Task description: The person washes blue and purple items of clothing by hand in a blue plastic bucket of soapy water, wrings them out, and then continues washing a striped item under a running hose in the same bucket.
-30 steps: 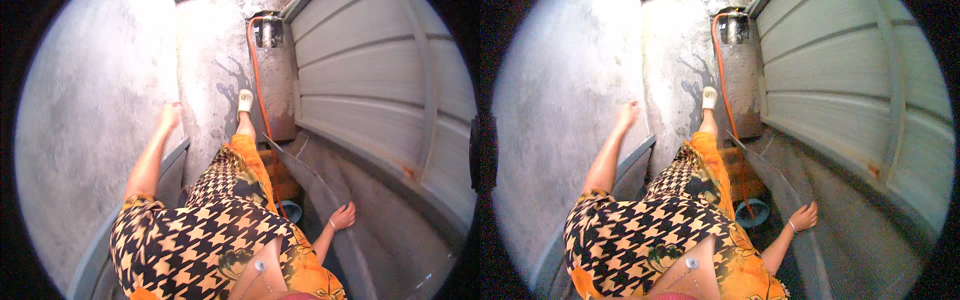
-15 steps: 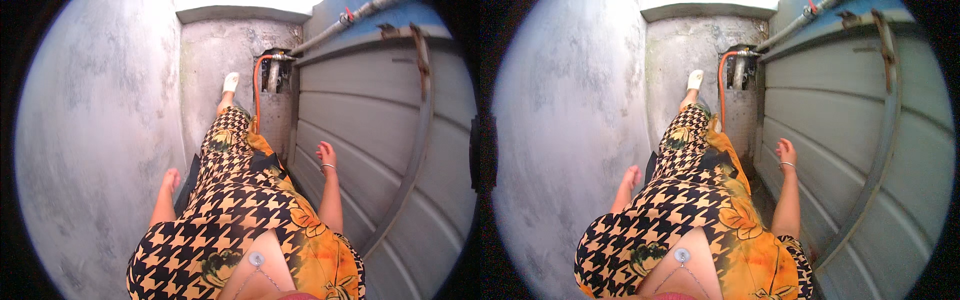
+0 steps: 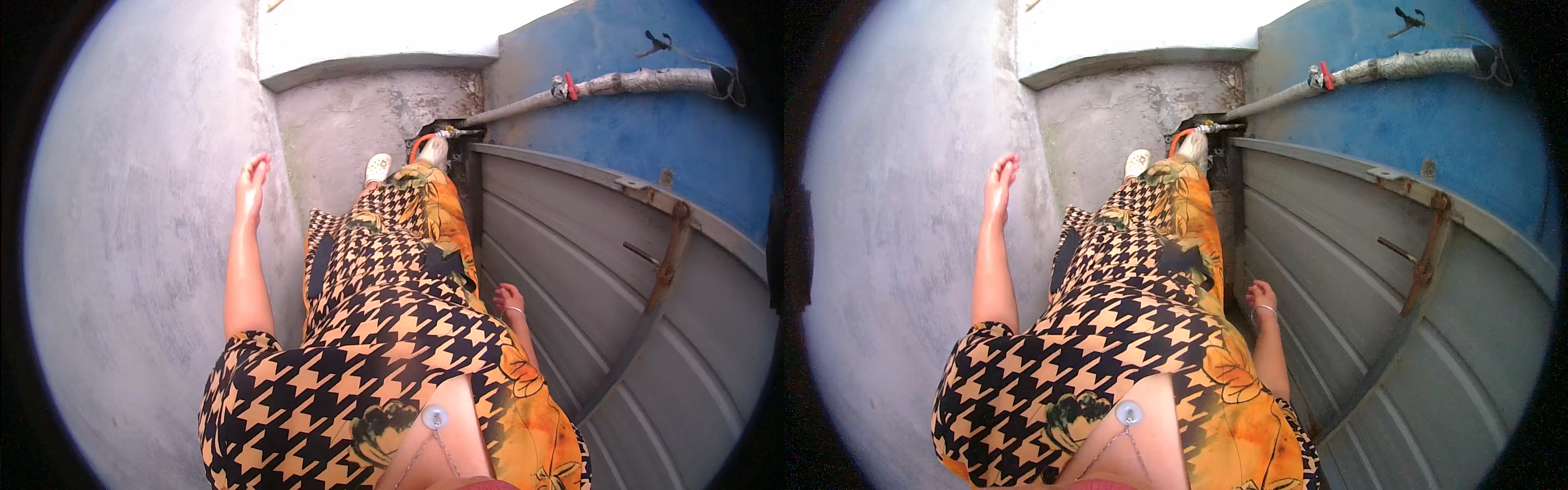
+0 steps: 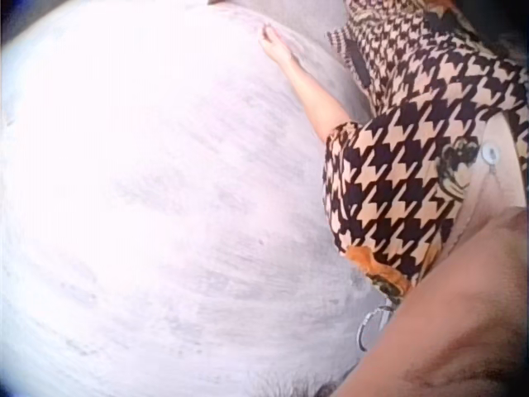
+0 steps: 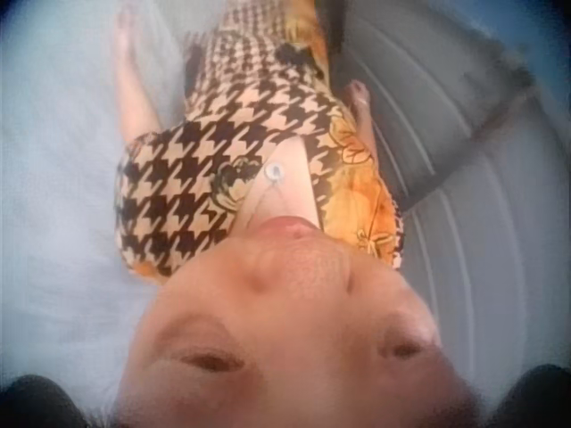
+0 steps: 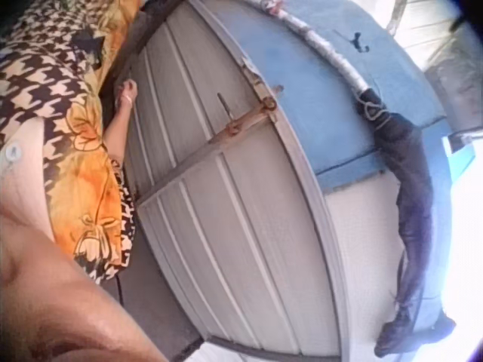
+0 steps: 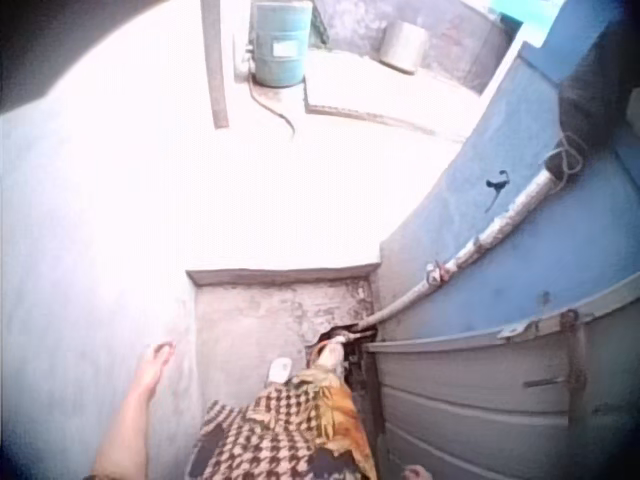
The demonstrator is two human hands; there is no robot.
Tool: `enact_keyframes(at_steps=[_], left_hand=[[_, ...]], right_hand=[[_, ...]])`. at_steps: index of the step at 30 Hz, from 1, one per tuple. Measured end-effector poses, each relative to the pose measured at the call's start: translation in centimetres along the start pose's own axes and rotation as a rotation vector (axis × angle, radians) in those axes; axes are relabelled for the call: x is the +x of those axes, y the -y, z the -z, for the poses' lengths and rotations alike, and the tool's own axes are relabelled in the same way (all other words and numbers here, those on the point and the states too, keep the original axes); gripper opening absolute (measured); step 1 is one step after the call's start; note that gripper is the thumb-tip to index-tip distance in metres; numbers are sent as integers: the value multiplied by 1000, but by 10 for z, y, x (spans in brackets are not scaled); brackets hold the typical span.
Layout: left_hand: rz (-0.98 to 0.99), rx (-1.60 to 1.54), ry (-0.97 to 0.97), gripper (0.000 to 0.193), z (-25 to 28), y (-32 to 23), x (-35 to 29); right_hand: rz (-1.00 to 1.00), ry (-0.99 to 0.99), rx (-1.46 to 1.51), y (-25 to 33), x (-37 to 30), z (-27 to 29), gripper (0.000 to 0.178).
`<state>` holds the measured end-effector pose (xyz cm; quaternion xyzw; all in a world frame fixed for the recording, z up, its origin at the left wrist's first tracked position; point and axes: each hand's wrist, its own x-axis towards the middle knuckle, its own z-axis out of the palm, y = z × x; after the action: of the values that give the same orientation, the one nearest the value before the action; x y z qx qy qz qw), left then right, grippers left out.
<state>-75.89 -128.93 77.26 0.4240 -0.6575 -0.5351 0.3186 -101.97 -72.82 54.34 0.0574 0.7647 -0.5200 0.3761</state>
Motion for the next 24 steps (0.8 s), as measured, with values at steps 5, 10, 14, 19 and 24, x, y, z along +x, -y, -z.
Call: enact_keyframes(at_steps=[5, 10, 14, 19, 24], left_hand=[[307, -40, -23, 29, 2, 87, 46], [711, -82, -126, 27, 12, 199, 6], [939, -242, -231, 26, 18, 206, -4], [935, -368, -296, 25, -3, 199, -3], [888, -416, -254, 28, -8, 203, 14]], right_hand=[[-194, -57, -68, 86, 8, -11, 19], [-103, -28, -129, 139, 49, -17, 21], [-83, -12, -190, 201, 57, -43, 21], [-26, 32, -234, 230, 86, -37, 19], [-65, 28, -299, 235, 93, -42, 20]])
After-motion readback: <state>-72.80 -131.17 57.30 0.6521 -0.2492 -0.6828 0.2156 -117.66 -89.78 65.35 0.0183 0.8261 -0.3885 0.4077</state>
